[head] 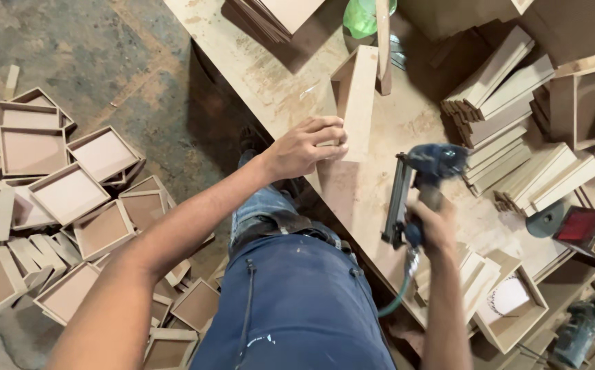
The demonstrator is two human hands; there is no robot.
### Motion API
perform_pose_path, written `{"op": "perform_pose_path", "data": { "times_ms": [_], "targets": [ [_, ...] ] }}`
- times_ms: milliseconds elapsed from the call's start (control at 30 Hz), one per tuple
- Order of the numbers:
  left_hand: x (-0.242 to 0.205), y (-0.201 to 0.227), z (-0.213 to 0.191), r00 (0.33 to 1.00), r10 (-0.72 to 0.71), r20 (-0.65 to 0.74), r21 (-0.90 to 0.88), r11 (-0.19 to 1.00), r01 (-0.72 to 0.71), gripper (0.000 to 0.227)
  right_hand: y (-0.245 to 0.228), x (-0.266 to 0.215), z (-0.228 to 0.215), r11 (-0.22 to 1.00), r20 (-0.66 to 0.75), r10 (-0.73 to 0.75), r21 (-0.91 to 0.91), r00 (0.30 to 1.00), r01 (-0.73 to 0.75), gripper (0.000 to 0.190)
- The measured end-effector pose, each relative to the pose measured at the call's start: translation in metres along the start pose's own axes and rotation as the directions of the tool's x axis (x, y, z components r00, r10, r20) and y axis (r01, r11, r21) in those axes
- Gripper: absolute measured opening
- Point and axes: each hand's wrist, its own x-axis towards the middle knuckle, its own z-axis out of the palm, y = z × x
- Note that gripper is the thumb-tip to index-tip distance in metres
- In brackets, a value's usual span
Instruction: The person assembles small wooden boxes by aligning pre-cut wooden pieces and securing them with a pneumatic nail gun. They repeatedly pick up components, position them, and fasten the joints, then place the completed boxes into a pile on the floor.
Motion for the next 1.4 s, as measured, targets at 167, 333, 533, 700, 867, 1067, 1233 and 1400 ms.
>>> {"op": "perform_pose_path", "data": {
  "times_ms": [167, 333, 533, 700, 867, 1067, 1233, 1400],
  "targets": [
    [-0.004, -0.013, 0.012, 1.0, 0.021, -0.005, 0.022, 1.0, -0.021, 0.033, -0.095, -0.075, -0.005, 0.971, 0.192, -0.037, -0.226, 0.981, 0.08, 0.034],
    [-0.006, -0.017, 0.015, 1.0, 0.001, -0.03, -0.064, 0.998, -0.003, 0.031, -0.136, -0.078, 0.03, 0.947, 0.367, 0.024, -0.307, 0.93, 0.097, 0.038],
    [-0.011, -0.018, 0.021, 0.999, -0.014, -0.033, -0.047, 0.999, 0.013, 0.04, -0.144, -0.073, 0.05, 0.915, 0.373, 0.115, -0.402, 0.921, 0.049, 0.042],
    [-0.012, -0.02, 0.022, 0.998, -0.027, -0.063, -0.015, 1.0, 0.026, 0.038, -0.149, -0.071, 0.05, 0.9, 0.379, 0.121, -0.432, 0.917, 0.06, 0.04],
    [-0.014, -0.02, 0.021, 0.995, -0.017, -0.102, 0.035, 0.999, 0.021, 0.034, -0.151, -0.073, 0.052, 0.882, 0.358, 0.134, -0.469, 0.924, 0.054, 0.04],
    [-0.013, -0.021, 0.021, 0.993, -0.023, -0.117, 0.086, 0.996, 0.033, 0.024, -0.157, -0.074, 0.054, 0.849, 0.368, 0.115, -0.518, 0.923, 0.102, 0.046],
    [-0.015, -0.02, 0.025, 0.992, -0.041, -0.119, 0.085, 0.995, 0.051, 0.023, -0.154, -0.074, 0.048, 0.839, 0.348, 0.134, -0.538, 0.928, 0.08, 0.047],
    [-0.017, -0.02, 0.028, 0.99, -0.052, -0.13, 0.085, 0.994, 0.064, 0.028, -0.147, -0.072, 0.041, 0.851, 0.347, 0.124, -0.519, 0.929, 0.08, 0.049]
  ]
}}
